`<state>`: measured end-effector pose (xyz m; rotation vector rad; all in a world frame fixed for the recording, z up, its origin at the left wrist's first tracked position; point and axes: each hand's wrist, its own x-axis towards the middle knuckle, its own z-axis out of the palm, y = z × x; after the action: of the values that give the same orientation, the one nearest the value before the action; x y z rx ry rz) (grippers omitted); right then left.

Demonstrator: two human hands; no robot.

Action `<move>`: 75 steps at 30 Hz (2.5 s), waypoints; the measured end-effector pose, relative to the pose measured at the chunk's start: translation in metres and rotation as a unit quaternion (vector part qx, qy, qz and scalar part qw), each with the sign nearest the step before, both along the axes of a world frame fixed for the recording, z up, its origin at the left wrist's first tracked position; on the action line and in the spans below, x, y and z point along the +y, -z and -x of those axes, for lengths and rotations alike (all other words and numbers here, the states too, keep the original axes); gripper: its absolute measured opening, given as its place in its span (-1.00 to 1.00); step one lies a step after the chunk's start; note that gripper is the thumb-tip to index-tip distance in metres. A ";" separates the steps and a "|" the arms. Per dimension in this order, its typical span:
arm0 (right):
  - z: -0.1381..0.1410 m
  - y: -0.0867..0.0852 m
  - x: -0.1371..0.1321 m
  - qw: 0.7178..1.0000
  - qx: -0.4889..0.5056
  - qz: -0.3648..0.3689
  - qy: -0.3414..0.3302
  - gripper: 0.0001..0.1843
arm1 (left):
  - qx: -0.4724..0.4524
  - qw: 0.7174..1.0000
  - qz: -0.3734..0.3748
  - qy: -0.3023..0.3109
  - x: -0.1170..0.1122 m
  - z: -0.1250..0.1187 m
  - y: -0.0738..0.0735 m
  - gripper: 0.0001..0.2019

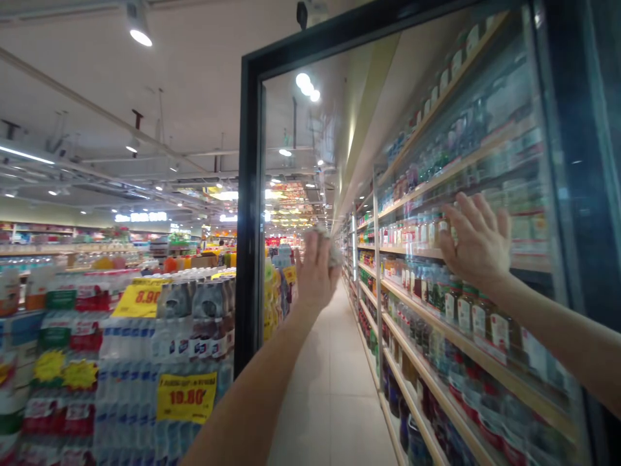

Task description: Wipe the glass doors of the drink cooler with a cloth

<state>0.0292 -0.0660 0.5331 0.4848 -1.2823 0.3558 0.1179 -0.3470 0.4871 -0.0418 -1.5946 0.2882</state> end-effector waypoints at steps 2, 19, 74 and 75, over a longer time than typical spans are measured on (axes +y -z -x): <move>-0.001 0.000 0.001 1.000 -0.001 -0.004 -0.001 -0.51 | -0.059 0.987 0.146 0.020 0.014 0.003 0.000 -0.49; -0.003 -0.001 0.002 0.999 -0.016 0.002 0.028 -0.51 | 0.043 0.997 -0.060 -0.009 -0.012 -0.010 -0.051 -0.50; -0.010 0.152 0.003 0.995 -0.095 0.020 -0.021 -0.24 | -0.111 0.963 0.246 0.010 -0.037 -0.057 0.218 -0.60; -0.012 0.154 0.000 0.994 -0.099 0.023 -0.034 -0.25 | -0.110 0.966 0.236 0.001 -0.043 -0.060 0.227 -0.59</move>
<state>0.0409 -0.0660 0.3788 0.4634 -1.4491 0.4995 0.1780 -0.3901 0.2597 -0.4559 -1.7134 0.6768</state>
